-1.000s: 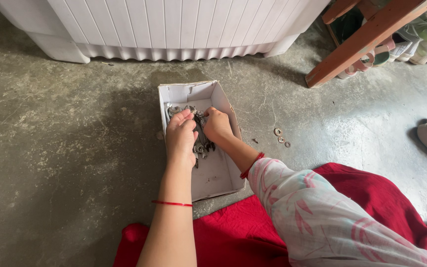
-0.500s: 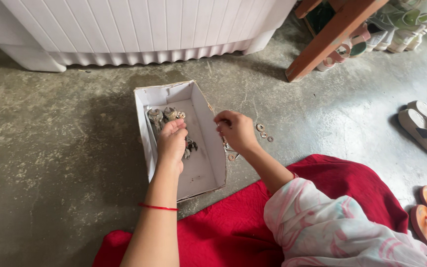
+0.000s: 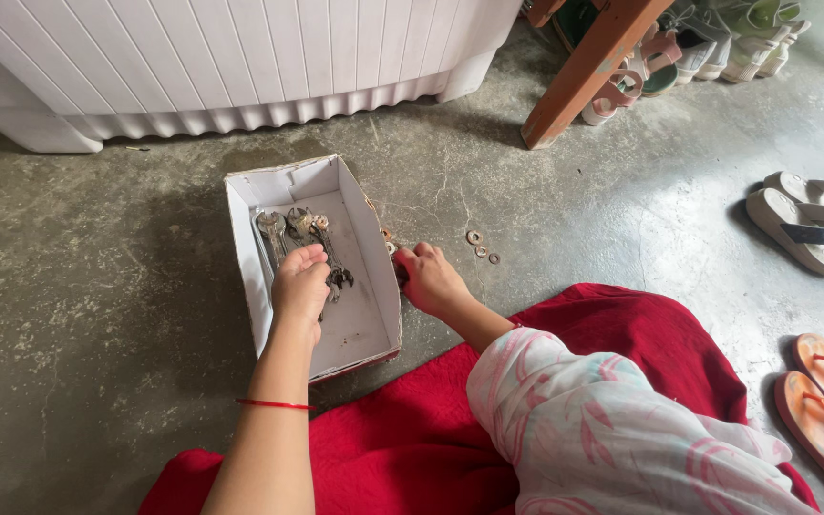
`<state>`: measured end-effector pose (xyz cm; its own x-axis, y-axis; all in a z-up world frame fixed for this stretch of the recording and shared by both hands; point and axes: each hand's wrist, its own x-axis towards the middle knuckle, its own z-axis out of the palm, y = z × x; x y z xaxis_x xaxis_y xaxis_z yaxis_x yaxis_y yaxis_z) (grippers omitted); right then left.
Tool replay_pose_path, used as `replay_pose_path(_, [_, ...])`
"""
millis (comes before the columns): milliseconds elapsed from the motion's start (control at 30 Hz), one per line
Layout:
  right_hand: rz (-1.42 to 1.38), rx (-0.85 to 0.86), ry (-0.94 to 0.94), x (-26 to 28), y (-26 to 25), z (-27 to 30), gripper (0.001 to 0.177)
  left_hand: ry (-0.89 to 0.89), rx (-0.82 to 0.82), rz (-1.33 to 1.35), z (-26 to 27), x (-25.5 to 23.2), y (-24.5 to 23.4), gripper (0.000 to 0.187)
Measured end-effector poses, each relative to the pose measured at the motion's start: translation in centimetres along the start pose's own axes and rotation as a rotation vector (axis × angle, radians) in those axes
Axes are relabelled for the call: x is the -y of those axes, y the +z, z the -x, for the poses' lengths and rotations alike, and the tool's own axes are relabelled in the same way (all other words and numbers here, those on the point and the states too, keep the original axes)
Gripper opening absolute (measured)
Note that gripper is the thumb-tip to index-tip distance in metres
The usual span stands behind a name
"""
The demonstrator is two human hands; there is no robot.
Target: The person sits on a red cloth on the floor and picks up various metal tools, including wrenches and washers, from a white box. They wipe each tool with a small white block and place it back into the box, repeating this process for multiple items.
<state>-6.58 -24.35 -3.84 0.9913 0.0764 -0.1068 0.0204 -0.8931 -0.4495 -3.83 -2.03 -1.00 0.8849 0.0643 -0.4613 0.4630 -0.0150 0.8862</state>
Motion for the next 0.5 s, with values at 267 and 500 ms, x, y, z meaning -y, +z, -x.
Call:
replay_pose_path(267, [0.033,-0.007,0.100,-3.2,-1.1,0.9,0.031,0.018,0.008,0.110,2.1,-1.3,0.1,0.044])
replay_pose_path(500, [-0.141,-0.170,0.044,-2.1,-4.4,0.8,0.038,0.006,-0.067,0.211,5.1,-2.9,-1.3,0.045])
